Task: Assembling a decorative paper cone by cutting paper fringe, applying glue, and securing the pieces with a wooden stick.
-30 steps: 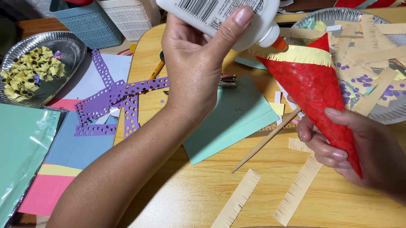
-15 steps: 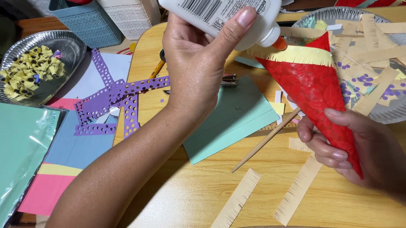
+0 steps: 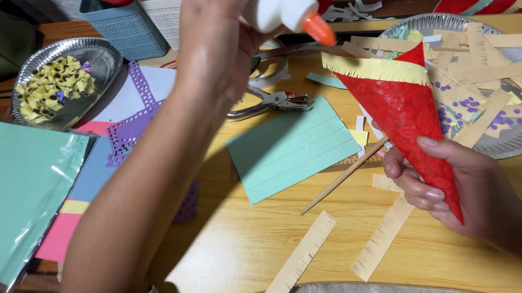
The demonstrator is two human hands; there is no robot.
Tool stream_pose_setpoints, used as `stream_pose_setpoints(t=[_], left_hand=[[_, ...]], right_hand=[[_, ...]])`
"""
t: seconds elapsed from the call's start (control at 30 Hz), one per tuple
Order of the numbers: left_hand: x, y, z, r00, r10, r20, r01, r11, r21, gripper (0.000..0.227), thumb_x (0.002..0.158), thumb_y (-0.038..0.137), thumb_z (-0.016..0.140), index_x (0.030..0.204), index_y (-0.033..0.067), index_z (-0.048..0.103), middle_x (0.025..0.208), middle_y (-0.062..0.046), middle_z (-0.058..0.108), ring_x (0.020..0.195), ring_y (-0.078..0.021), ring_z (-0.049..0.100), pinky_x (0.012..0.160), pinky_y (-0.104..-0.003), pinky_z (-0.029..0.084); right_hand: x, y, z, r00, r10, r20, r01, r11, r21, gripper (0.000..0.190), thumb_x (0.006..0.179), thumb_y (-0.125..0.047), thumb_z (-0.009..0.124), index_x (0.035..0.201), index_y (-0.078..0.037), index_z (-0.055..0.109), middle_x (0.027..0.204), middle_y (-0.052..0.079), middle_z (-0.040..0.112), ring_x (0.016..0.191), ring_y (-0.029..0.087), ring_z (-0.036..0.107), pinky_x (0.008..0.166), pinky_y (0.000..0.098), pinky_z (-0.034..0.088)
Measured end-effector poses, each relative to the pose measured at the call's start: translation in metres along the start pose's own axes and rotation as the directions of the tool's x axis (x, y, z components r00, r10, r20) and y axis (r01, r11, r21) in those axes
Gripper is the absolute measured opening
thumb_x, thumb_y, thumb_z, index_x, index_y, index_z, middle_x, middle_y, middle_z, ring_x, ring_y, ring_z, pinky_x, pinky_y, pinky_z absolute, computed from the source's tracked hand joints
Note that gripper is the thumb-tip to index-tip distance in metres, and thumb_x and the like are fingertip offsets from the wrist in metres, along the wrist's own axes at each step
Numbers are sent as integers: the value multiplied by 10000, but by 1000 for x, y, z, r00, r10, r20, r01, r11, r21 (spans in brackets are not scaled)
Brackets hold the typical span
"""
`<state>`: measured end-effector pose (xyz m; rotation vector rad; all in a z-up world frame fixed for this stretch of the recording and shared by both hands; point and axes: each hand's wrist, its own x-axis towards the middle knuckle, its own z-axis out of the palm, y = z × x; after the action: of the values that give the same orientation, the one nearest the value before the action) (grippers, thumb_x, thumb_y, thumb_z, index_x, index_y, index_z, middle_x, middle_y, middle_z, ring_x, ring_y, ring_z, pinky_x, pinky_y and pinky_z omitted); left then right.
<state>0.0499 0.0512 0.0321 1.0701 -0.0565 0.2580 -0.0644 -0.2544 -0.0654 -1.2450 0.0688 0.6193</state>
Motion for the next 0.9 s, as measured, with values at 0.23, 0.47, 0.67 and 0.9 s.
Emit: stream_pose_setpoints(t=[0.23,0.47,0.67,0.9], left_hand=[[39,30,-31,982,-141,123,29,763,646,327,666,25,560,978,104,617,915,-62,746,873,-271,812,640,-410,640],[44,11,-53,962,-191,196,-208,-46,977,323,761,139,591,1071,192,666,1033,-11,742,1011,-255,739,760,-420,518],[43,-2,-62,941,-282,189,-339,-796,501,323,855,254,622,1163,281,716,1151,42,737,1148,-236,666,880,-427,395],[25,-8,-45,926,-369,82,-362,-928,-92,203,846,145,732,962,288,817,1138,49,738,1202,-275,573,956,-460,282]], right_hand=[[-1,5,2,991,-128,36,129,991,-46,462,1000,-339,522,916,102,632,471,63,361,347,129,292,331,267,205],[-13,4,34,952,-299,-61,282,939,-197,279,916,7,503,1191,52,506,1007,211,662,408,145,346,344,273,258],[-10,1,44,927,-343,-155,287,910,-298,275,912,83,513,1185,55,496,1065,207,659,416,150,291,361,283,195],[-7,3,41,927,-336,-165,279,915,-293,340,914,113,504,1248,58,476,1059,255,642,419,165,287,366,290,196]])
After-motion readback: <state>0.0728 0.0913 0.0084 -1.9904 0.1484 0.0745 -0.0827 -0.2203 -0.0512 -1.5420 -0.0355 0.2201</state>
